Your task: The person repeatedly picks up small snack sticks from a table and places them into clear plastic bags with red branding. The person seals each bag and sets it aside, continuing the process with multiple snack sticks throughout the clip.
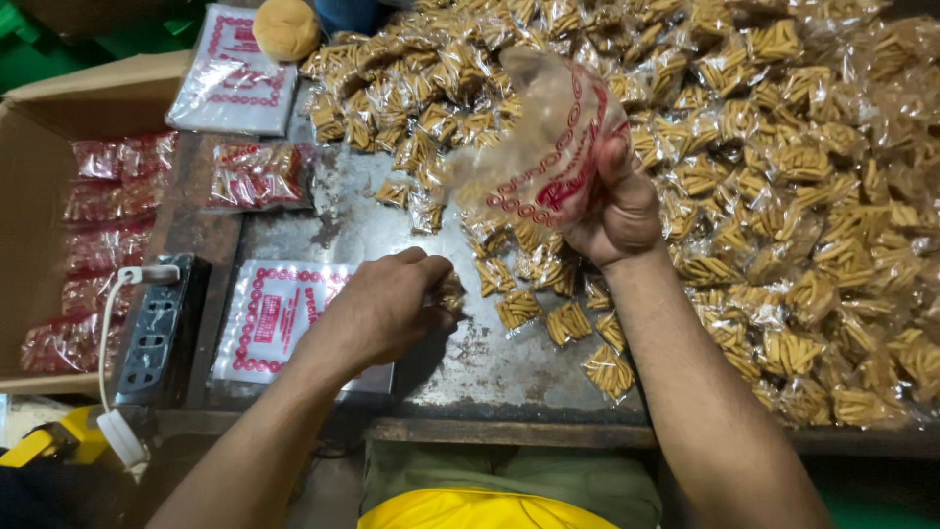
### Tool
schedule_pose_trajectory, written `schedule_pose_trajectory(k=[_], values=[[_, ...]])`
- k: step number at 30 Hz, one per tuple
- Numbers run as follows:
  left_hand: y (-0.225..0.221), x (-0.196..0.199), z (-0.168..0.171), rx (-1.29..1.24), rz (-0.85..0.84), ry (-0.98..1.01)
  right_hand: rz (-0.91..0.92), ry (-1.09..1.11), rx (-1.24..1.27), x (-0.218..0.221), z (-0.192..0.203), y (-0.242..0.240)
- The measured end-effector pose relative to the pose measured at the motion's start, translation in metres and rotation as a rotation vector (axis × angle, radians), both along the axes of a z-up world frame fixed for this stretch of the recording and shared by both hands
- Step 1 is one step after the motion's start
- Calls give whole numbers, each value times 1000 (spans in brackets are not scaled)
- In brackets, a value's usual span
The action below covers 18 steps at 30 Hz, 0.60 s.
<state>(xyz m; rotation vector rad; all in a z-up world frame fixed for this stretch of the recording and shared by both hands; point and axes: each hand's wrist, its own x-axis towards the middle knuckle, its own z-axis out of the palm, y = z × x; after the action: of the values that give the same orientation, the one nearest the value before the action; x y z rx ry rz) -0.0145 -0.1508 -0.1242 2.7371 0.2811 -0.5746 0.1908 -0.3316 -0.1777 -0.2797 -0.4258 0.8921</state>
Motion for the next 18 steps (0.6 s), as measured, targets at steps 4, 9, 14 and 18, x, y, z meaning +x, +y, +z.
schedule_pose_trajectory(k=[4,9,14,18], values=[[11,-20,47,-285,142,-388,9,-40,4,6,-9,0],[16,-32,64,-1004,-68,-1065,-62,-193,19,2,-2,2],[-16,-16,62,-1059,154,-936,-68,-213,-216,4,10,-3],[-14,10,44,-1136,540,-834,-454,-423,-1015,-9,60,-3]])
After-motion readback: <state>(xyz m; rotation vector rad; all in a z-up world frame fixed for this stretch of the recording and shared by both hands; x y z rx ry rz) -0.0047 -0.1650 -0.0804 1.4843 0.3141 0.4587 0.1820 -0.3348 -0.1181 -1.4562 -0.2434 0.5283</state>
